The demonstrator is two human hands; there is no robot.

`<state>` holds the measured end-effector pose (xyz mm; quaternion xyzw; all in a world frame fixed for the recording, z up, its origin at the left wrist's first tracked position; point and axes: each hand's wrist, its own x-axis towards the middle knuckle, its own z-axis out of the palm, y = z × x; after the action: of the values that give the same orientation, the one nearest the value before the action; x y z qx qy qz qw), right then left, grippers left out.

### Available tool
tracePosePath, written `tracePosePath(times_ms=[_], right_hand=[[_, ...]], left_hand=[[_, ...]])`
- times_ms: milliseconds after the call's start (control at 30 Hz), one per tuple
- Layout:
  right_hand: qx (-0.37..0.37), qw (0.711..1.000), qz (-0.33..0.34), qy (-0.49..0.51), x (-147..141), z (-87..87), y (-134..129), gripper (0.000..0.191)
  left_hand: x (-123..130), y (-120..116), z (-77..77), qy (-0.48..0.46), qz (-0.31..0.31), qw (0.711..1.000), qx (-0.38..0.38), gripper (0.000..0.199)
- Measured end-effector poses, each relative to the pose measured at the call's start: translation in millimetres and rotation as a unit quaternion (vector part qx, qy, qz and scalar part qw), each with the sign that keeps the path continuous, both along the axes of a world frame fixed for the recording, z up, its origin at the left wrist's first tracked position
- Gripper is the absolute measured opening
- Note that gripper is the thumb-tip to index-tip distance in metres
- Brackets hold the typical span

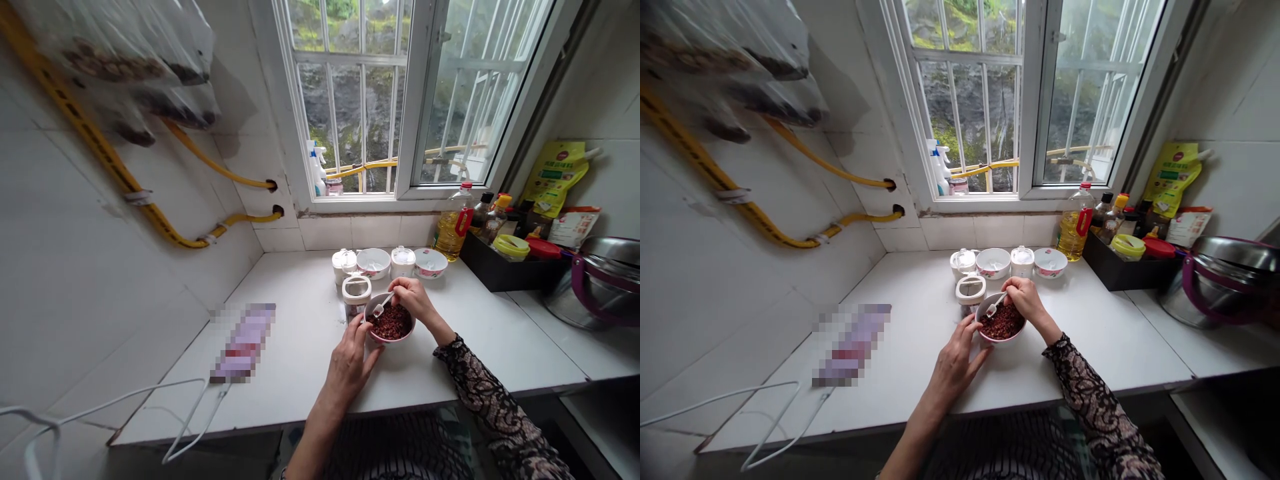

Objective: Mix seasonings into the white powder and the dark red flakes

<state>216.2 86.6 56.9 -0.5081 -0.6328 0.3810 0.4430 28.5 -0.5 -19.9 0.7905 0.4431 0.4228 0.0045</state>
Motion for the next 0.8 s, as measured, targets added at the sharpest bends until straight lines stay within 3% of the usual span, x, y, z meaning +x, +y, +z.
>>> tracePosePath(times_ms=[167,433,667,800], right_hand=[[-0.013,0.998,0.006,0.059,2.8,2.6,2.0,0.014],[-0.007,0.999,-0.011,0.042,3.6,-0.2,3.1,0.015],[-0.031,0.995,0.002,0.094,7.1,1.4,5.6,0.015],[0.028,0.994,-0.01,0.109,2.0,3.9,5.3,0.017]], left_hand=[[-0.2,-0.2,0.5,-0.003,-0.007,1.0,-0.003,0.046],[-0.9,-0.5,0.8,0.005,-0.005,1.0,-0.003,0.046],[-0.1,-0.2,0.1,0.0,-0.005,1.0,-0.002,0.045],[0.3,0.3,-1.1,0.001,-0.003,1.0,-0.002,0.044]])
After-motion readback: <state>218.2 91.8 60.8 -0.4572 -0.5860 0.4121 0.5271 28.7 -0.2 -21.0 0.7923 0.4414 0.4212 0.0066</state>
